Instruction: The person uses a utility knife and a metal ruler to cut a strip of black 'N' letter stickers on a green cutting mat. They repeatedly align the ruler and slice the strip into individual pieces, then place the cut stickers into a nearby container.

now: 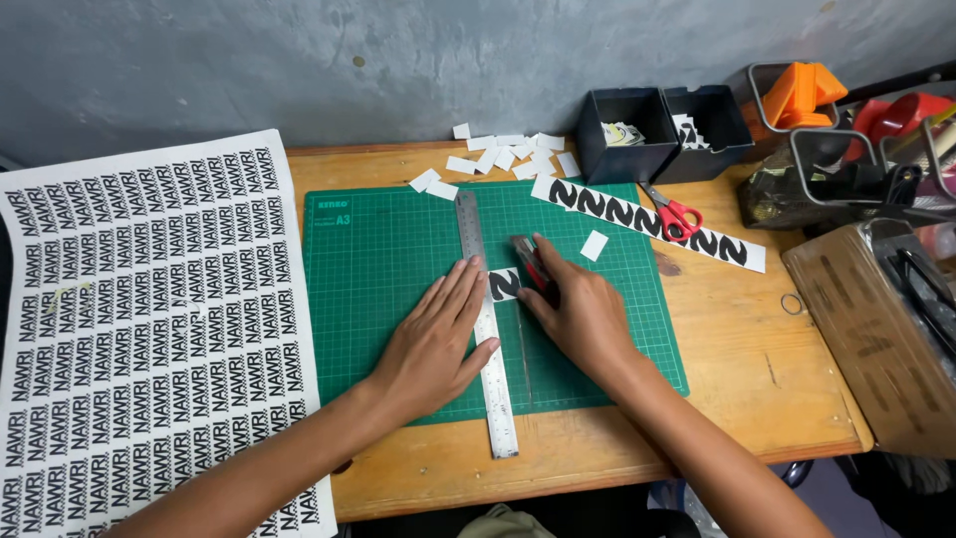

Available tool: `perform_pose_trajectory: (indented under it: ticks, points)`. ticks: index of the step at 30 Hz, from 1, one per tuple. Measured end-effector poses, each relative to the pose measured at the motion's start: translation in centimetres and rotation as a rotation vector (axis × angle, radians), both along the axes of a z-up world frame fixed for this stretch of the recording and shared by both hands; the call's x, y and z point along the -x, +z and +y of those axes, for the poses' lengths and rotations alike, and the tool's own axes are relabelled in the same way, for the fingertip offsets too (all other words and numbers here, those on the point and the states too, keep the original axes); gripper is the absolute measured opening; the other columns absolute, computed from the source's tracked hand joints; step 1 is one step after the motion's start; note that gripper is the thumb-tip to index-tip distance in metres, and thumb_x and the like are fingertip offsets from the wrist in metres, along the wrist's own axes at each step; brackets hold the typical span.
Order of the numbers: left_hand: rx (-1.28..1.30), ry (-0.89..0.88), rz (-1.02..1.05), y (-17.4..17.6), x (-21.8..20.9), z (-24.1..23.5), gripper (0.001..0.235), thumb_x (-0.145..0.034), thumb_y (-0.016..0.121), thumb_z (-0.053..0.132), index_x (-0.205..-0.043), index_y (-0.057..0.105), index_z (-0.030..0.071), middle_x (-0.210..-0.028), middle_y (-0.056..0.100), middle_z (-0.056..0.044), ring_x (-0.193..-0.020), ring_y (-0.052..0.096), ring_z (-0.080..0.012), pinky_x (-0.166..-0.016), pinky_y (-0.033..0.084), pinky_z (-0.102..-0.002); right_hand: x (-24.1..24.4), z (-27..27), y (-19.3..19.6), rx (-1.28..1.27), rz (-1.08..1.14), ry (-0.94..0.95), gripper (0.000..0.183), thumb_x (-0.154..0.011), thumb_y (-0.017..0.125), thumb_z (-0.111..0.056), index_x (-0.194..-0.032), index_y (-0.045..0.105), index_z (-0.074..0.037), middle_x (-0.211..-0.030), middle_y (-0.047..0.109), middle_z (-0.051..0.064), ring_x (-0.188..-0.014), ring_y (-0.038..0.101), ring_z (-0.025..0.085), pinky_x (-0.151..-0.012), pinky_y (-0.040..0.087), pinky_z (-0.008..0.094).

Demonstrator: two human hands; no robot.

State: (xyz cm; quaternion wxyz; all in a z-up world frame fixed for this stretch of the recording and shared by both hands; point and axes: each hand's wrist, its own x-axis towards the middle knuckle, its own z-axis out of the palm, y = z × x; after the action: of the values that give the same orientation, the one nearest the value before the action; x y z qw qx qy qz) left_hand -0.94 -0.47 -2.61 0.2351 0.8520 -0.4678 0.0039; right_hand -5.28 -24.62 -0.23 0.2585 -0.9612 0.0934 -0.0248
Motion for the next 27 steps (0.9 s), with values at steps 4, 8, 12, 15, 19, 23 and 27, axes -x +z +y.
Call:
perform_pose_trajectory:
  ticks: [4,8,12,15,19,23,27]
  points:
    - [0.034,0.016,0.011,-0.2,-0.3,-0.1,0.079,-0.115,0.062,0.042,-0.17,0.043,-0.011,-0.181,0.038,-0.034,-0.17,0.035,-0.0459,-0.137,0.029,-0.056,-0.2,1.2,0.7,-0.02,-0.03,0.014,0.076,-0.097,0.086,-0.035,-0.166,0.063,-0.011,-0.114,0.087,0.016,-0.101,0.084,0.044,-0.076,0.067,0.056]
    - [0.063,0.03,0.001,-0.3,-0.2,0.2,0.079,-0.111,0.067,0.044,-0.165,0.05,-0.011,-0.179,0.043,-0.031,-0.169,0.039,-0.0429,-0.137,0.031,-0.053,0.2,2.2,1.2,0.038,-0.055,0.025,0.076,-0.097,0.087,-0.038,-0.165,0.064,-0.011,-0.11,0.088,0.016,-0.096,0.085,0.042,-0.072,0.067,0.054]
    - [0.104,0.021,-0.027,0.3,-0.2,0.5,0.076,-0.107,0.073,0.041,-0.158,0.057,-0.014,-0.172,0.051,-0.034,-0.166,0.045,-0.046,-0.134,0.037,-0.054,0.1,2.2,1.2,0.056,-0.072,0.031,0.075,-0.098,0.086,-0.04,-0.165,0.065,-0.013,-0.107,0.087,0.014,-0.091,0.085,0.04,-0.069,0.066,0.051]
    - [0.121,0.023,-0.023,0.6,-0.1,0.6,0.077,-0.108,0.073,0.042,-0.159,0.056,-0.014,-0.172,0.051,-0.034,-0.165,0.045,-0.0465,-0.134,0.038,-0.055,0.0,1.9,0.8,0.051,-0.061,0.035,0.077,-0.098,0.086,-0.042,-0.166,0.064,-0.014,-0.106,0.087,0.014,-0.091,0.084,0.041,-0.068,0.066,0.053]
    - [0.131,0.02,-0.005,0.8,-0.3,0.5,0.079,-0.108,0.073,0.042,-0.161,0.055,-0.013,-0.173,0.051,-0.034,-0.166,0.044,-0.0463,-0.134,0.037,-0.055,0.0,2.0,0.8,0.052,-0.059,0.027,0.076,-0.098,0.086,-0.043,-0.165,0.065,-0.015,-0.104,0.087,0.012,-0.089,0.084,0.039,-0.066,0.065,0.051]
    - [0.145,0.032,0.001,0.7,-0.6,0.2,0.078,-0.109,0.073,0.04,-0.162,0.053,-0.014,-0.173,0.051,-0.034,-0.166,0.044,-0.0467,-0.134,0.036,-0.056,0.0,2.1,0.9,0.038,-0.059,0.023,0.073,-0.098,0.087,-0.039,-0.163,0.067,-0.012,-0.103,0.087,0.014,-0.087,0.085,0.038,-0.064,0.064,0.047]
    - [0.152,0.035,0.0,0.6,-0.6,0.1,0.078,-0.109,0.073,0.038,-0.163,0.052,-0.014,-0.173,0.05,-0.035,-0.166,0.044,-0.0468,-0.135,0.035,-0.057,0.0,2.0,0.7,0.051,-0.058,0.025,0.074,-0.099,0.087,-0.04,-0.164,0.066,-0.012,-0.104,0.087,0.014,-0.087,0.085,0.037,-0.062,0.063,0.044]
